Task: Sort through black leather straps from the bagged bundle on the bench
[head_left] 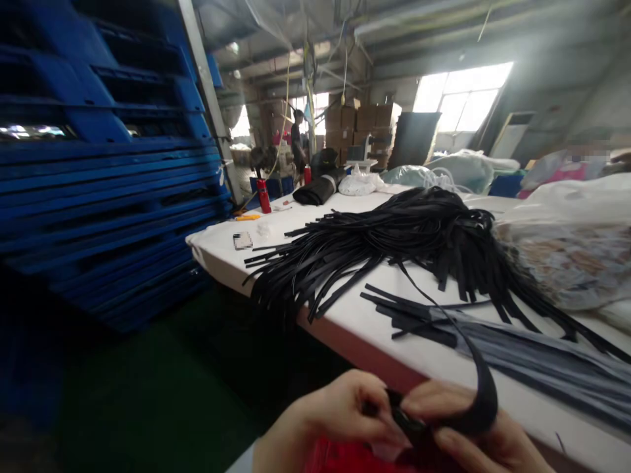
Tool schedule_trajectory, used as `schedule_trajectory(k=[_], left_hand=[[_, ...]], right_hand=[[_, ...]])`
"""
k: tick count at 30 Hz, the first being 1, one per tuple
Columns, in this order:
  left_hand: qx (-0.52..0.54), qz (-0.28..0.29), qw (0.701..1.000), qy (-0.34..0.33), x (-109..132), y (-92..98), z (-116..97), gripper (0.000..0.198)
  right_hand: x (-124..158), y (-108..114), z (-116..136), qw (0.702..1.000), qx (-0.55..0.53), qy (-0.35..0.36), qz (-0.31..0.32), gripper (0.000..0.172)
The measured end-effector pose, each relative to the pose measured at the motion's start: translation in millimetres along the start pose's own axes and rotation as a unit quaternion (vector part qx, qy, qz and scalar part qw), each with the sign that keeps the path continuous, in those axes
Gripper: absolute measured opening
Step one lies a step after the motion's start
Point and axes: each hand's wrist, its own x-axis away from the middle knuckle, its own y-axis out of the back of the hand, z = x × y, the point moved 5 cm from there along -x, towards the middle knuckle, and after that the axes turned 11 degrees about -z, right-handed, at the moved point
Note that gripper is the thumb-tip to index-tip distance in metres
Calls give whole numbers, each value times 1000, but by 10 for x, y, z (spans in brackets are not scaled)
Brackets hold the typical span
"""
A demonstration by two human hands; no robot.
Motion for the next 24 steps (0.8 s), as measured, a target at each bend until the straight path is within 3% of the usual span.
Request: schedule_trajectory(k=[4, 8, 12, 15, 19, 21, 24], left_hand=[[-39, -105, 993, -26, -47, 116, -80, 25], [-32, -193, 981, 10, -78, 191, 97, 25], [15, -203, 978, 41, -135, 173, 320, 35], [42, -218, 974, 50, -174, 158, 365, 40], [62, -256, 964, 40, -208, 133, 296, 44], [76, -269, 959, 39, -221, 99, 271, 44], [115, -264, 956, 64, -233, 17, 292, 44]], right_hand=[[-101, 159, -236, 985, 62, -40, -158, 28], [41, 485, -410, 942, 36, -25, -333, 27], [186, 665, -358, 920, 14, 1, -393, 22], [158, 631, -422, 934, 68, -66, -345, 28], [68, 335, -714, 963, 77, -196, -170, 43], [44, 142, -820, 968, 83, -218, -93, 54], [11, -88, -838, 976, 113, -183, -33, 45]])
